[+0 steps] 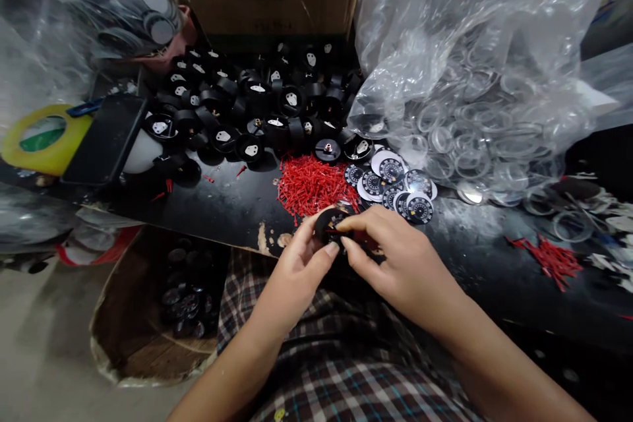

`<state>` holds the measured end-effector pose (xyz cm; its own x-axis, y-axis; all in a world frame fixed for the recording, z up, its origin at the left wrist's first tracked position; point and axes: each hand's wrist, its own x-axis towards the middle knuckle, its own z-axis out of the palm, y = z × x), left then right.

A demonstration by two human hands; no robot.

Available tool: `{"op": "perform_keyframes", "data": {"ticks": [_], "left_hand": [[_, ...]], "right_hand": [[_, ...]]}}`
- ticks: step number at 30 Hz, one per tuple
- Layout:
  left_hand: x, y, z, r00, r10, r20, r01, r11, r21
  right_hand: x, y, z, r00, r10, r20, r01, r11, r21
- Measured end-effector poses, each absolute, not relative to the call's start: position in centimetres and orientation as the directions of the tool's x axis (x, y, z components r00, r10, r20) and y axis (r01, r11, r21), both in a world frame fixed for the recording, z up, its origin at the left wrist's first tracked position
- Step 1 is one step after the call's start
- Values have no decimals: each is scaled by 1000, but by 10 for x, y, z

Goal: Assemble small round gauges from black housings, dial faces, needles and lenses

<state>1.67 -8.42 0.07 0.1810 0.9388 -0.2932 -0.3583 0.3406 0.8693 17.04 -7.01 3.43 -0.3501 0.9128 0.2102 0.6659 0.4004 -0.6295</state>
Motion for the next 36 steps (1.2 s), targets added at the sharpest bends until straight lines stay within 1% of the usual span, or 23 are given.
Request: {"op": "perform_keyframes", "data": {"ticks": [4, 6, 7, 9, 11, 13, 15, 16, 17, 18, 19, 20, 22, 26, 29, 33, 36], "left_hand": [[15, -90, -7, 142, 939, -312, -287, 341, 895], [17, -94, -13, 62, 923, -379, -272, 381, 884], [19, -96, -16, 22, 906, -423, -286, 411, 866], [24, -97, -20, -12, 873, -488, -336, 456, 824], [27, -96, -20, -2, 873, -488, -354, 456, 817], [28, -94, -18, 1, 896, -445, -305, 424, 853], [27, -90, -14, 7, 913, -408, -228, 399, 888], [27, -88, -12, 9, 915, -403, -217, 395, 893], [26, -87, -11, 12, 913, -408, -234, 400, 886], [27, -85, -11, 13, 908, -419, -275, 406, 871], [28, -84, -11, 17, 903, -430, -331, 411, 849], [30, -83, -11, 24, 899, -438, -377, 414, 828], [35, -83, -13, 53, 892, -448, -418, 428, 802], [43, -84, -16, 94, 871, -483, -457, 468, 756], [44, -82, -17, 104, 863, -495, -488, 478, 730], [41, -80, -18, 117, 857, -502, -501, 487, 715], [40, -80, -19, 143, 858, -494, -503, 493, 710]], "right_hand": [[167, -64, 30, -418, 867, 270, 736, 497, -459], [163, -61, 29, -427, 856, 290, 744, 515, -425], [161, -60, 30, -420, 858, 296, 745, 512, -428], [158, -59, 32, -374, 885, 279, 746, 466, -477], [156, -59, 36, -298, 930, 214, 747, 366, -555], [162, -59, 41, -258, 957, 129, 715, 279, -641], [179, -53, 43, -310, 948, 74, 643, 266, -718], [192, -46, 42, -305, 950, 72, 643, 261, -720], [207, -37, 40, -284, 956, 80, 662, 255, -704], [223, -25, 36, -163, 979, 121, 743, 202, -638], [240, -11, 32, 37, 984, 176, 865, 57, -498], [257, 3, 27, 130, 970, 206, 899, -28, -436], [283, 27, 17, 207, 953, 224, 927, -117, -356], [307, 45, 4, 177, 957, 230, 956, -112, -271], [309, 42, -2, 140, 957, 256, 965, -74, -253], [307, 41, -8, 67, 965, 254, 971, -4, -241], [305, 44, -10, 48, 958, 282, 973, 20, -231]]}}
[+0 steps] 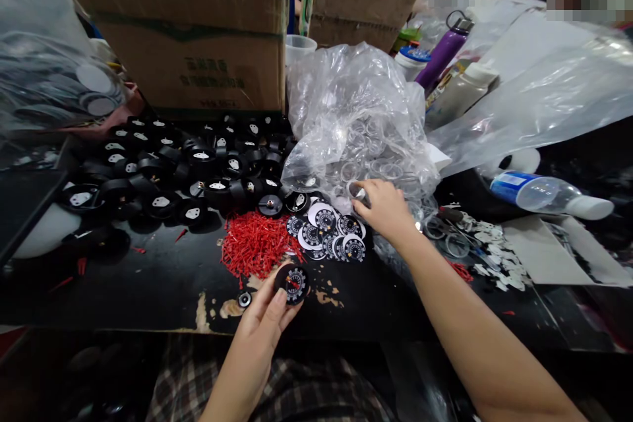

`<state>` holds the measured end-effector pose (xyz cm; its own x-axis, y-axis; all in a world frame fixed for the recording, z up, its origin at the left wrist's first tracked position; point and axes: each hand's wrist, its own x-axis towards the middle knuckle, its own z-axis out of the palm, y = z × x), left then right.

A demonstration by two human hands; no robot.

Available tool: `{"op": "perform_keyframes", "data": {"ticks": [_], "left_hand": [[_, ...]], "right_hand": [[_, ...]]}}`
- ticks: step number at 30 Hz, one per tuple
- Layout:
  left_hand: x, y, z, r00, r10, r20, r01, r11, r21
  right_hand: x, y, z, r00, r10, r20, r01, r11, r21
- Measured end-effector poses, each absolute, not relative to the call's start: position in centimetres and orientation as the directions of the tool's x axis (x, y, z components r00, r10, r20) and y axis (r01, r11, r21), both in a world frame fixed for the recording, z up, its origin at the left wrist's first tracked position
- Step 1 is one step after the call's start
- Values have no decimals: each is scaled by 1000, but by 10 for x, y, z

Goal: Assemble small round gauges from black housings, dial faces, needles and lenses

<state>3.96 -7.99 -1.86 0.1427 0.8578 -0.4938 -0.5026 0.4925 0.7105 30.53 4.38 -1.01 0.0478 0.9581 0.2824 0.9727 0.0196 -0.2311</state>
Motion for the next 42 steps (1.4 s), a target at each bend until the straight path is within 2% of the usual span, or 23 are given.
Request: {"op": "perform_keyframes", "data": {"ticks": [3, 7, 10, 17, 23, 26, 28, 30, 31, 33, 35, 40, 42], "left_hand": [[38, -81, -21, 160, 855, -493, -520, 497, 695], [39, -81, -21, 123, 851, -510, -577, 480, 661], [41, -77, -15, 115, 857, -503, -624, 456, 635], [39, -77, -9, 157, 844, -513, -625, 487, 610], [38, -78, -14, 192, 858, -477, -616, 484, 622], [40, -76, -12, 189, 858, -477, -624, 480, 616], [41, -74, -10, 216, 850, -481, -630, 498, 597], [42, -74, -10, 256, 838, -483, -635, 522, 569], [42, -73, -10, 267, 840, -473, -639, 522, 565], [41, -74, -11, 249, 867, -432, -638, 483, 600], [39, -75, -12, 202, 900, -386, -601, 425, 677], [33, -79, -10, 147, 945, -292, -435, 327, 839], [33, -82, -7, 146, 957, -251, -379, 288, 879]], "right_hand": [[305, 43, -7, 47, 937, 345, 966, 46, -254], [298, 25, 3, 80, 897, 434, 936, 82, -344], [288, 11, 9, 84, 898, 431, 908, 109, -405], [295, 40, -6, 97, 952, 290, 950, -2, -311], [311, 38, -3, 161, 901, 404, 926, 4, -378], [293, 14, 10, 261, 844, 469, 862, 15, -507], [266, -8, 17, 268, 886, 379, 722, 75, -688], [232, -30, 22, 33, 981, 191, 557, 141, -819], [215, -40, 22, -91, 982, 163, 513, 187, -838], [189, -56, 22, -207, 959, 195, 498, 275, -822], [175, -63, 21, -221, 947, 231, 536, 316, -783], [169, -55, 25, -220, 959, 177, 569, 274, -776], [166, -52, 26, -185, 962, 201, 638, 273, -720]]}}
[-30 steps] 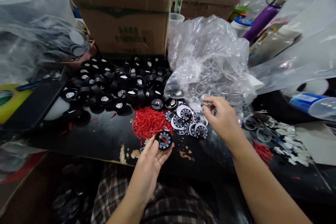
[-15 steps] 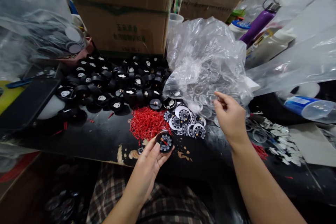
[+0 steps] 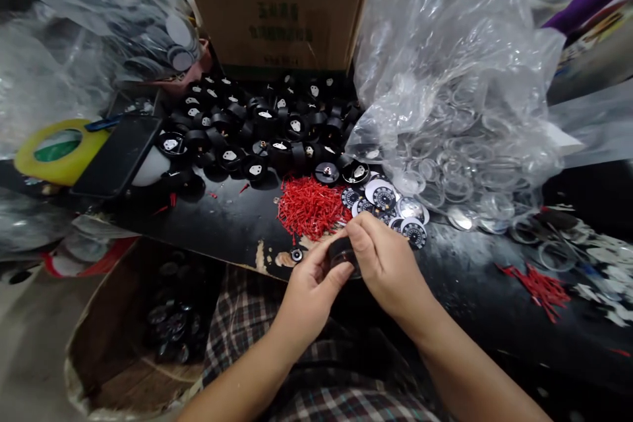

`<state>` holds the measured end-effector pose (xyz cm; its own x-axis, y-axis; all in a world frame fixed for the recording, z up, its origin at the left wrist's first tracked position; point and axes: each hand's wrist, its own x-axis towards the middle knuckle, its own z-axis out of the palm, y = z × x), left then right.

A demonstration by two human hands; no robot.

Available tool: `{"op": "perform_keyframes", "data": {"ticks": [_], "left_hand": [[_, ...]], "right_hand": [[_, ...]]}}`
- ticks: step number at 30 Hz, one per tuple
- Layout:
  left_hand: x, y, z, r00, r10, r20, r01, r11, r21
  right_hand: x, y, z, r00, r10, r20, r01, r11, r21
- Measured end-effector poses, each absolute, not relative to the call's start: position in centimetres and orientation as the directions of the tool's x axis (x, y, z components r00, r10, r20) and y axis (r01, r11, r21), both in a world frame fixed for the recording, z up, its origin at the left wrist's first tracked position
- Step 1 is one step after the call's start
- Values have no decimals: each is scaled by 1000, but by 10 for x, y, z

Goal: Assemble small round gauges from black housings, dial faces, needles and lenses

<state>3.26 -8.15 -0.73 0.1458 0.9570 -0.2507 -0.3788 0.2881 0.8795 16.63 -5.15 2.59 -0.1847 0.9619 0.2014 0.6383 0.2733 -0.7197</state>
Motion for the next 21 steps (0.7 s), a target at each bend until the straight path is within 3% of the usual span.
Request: {"op": "perform_keyframes", "data": {"ticks": [4, 8, 12, 14, 15, 17, 18, 21], "left_hand": [[34, -85, -1, 135, 964, -231, -314, 262, 913], [26, -87, 3, 114, 964, -239, -249, 261, 933], [-17, -108, -8, 61, 942, -330, -155, 336, 929], [-53, -129, -20, -90, 914, -396, -87, 389, 917], [-71, -139, -26, -250, 885, -393, -48, 394, 918], [-103, -152, -33, -539, 794, -280, 137, 411, 901], [-114, -152, -33, -602, 778, -180, 240, 392, 888], [-130, -121, -23, -512, 852, 114, 523, 203, 828]], "right_hand": [[156, -48, 21, -203, 924, 324, 719, 365, -592], [143, -47, 17, -240, 908, 344, 675, 410, -614], [143, -51, 20, -402, 900, 170, 560, 388, -732], [149, -54, 20, -430, 900, 73, 496, 302, -814], [151, -54, 18, -404, 914, 40, 481, 249, -840], [152, -53, 14, -357, 934, 7, 481, 190, -856], [150, -53, 11, -372, 928, 7, 484, 200, -852], [135, -53, 10, -537, 843, 40, 465, 335, -820]]}}
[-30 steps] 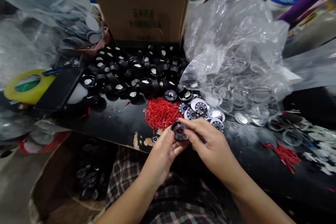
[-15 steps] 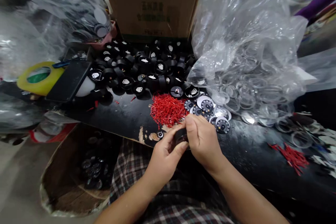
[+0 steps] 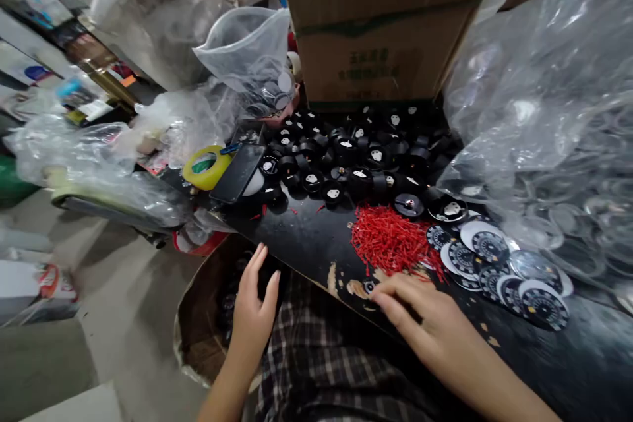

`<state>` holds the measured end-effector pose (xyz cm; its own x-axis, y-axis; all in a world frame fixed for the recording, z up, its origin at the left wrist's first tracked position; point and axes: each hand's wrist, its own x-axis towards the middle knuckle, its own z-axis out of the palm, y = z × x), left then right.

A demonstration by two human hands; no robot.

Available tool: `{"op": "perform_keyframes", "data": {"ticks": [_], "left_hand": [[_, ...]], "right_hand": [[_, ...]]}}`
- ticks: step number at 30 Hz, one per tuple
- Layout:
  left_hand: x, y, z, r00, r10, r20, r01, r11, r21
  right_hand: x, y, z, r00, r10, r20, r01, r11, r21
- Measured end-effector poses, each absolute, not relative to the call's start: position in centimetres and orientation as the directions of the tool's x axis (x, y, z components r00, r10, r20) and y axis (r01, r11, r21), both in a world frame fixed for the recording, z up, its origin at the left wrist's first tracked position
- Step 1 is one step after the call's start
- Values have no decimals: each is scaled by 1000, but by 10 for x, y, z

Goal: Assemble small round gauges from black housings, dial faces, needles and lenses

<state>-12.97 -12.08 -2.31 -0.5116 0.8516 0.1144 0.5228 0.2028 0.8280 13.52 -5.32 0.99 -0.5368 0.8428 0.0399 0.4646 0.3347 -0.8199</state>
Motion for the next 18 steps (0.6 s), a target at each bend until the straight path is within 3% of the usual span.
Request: {"op": "perform_keyframes", "data": {"ticks": [2, 4, 7, 11, 14, 16, 18], "left_hand": [[-135, -78, -13, -404, 874, 269, 646, 65, 761], [-143, -33, -5, -395, 858, 329, 675, 27, 738], [-156, 12, 0, -370, 867, 334, 678, 5, 735], [-144, 1, 6, -338, 890, 306, 645, -18, 764], [-106, -40, 12, -208, 945, 254, 558, -99, 824], [-77, -65, 15, 24, 984, 176, 416, -170, 893], [-52, -82, 15, 104, 986, 126, 254, -149, 956]], "right_hand": [[128, -55, 11, -590, 806, 57, 457, 391, -799], [129, -58, 12, -579, 814, 52, 469, 385, -795], [138, -61, 10, -531, 847, 34, 471, 329, -818], [143, -62, 11, -485, 875, -16, 445, 231, -865], [136, -53, 16, -419, 900, -125, 372, 44, -927], [132, -45, 17, -413, 891, -189, 282, -72, -957], [130, -40, 17, -409, 884, -227, 209, -152, -966]]}}
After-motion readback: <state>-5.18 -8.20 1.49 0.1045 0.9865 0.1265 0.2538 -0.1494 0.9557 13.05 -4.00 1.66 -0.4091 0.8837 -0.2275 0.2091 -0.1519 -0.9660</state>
